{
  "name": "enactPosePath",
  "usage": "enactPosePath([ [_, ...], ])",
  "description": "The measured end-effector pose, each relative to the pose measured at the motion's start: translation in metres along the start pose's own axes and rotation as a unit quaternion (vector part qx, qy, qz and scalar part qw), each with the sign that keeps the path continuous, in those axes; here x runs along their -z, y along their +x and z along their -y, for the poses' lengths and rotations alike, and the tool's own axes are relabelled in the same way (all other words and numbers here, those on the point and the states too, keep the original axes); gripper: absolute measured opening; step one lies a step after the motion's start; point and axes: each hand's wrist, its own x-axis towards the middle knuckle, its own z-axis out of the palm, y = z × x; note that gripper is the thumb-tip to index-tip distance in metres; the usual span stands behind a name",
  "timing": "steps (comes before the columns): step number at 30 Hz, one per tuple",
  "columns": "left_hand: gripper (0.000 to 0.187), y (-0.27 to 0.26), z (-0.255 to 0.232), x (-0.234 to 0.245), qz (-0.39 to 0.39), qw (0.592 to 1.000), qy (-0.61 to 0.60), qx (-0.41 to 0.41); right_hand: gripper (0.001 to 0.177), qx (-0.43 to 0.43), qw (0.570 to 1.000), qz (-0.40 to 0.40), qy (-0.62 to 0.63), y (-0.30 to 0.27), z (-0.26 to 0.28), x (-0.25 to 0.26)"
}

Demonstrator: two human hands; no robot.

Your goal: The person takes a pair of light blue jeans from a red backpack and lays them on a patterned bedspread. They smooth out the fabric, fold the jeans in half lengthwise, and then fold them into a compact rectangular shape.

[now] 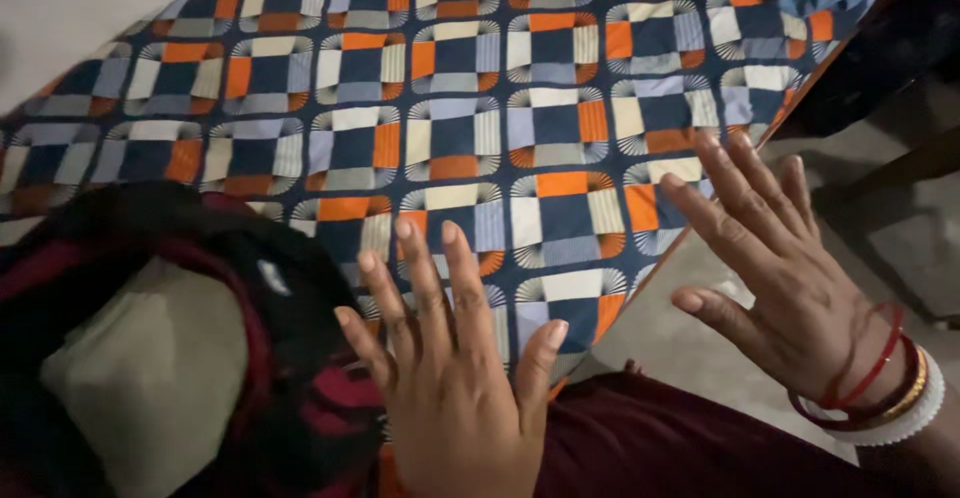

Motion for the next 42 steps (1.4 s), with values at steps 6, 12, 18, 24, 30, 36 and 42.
enactPosePath([
  [6,0.091,0.013,-0.046,-0.016,0.0,1.0,-0.01,0.004,0.075,0.035,0.999,-0.004,0.0,-0.002,-0.039,0.022],
  [12,0.092,0.014,-0.096,-0.032,-0.004,1.0,-0.016,0.017,0.075,0.053,0.999,-0.004,0.009,-0.01,-0.079,0.037],
  [18,0.089,0.016,-0.125,-0.041,0.014,1.0,-0.013,0.021,0.075,0.05,0.999,-0.002,0.012,-0.017,-0.11,0.046],
  [24,0.089,0.025,-0.136,-0.046,0.021,1.0,-0.008,0.011,0.075,0.035,0.999,0.008,0.031,-0.019,-0.128,0.048],
  [30,0.089,0.049,-0.141,-0.056,0.031,0.999,-0.007,0.002,0.077,0.022,0.999,-0.004,0.023,-0.012,-0.144,0.049],
  [36,0.09,0.08,-0.145,-0.066,0.041,0.999,-0.02,-0.023,0.076,0.011,1.0,-0.002,0.013,0.004,-0.158,0.057],
  [42,0.091,0.106,-0.144,-0.079,0.055,0.997,-0.033,-0.039,0.075,-0.015,1.0,0.004,0.013,0.019,-0.17,0.056],
])
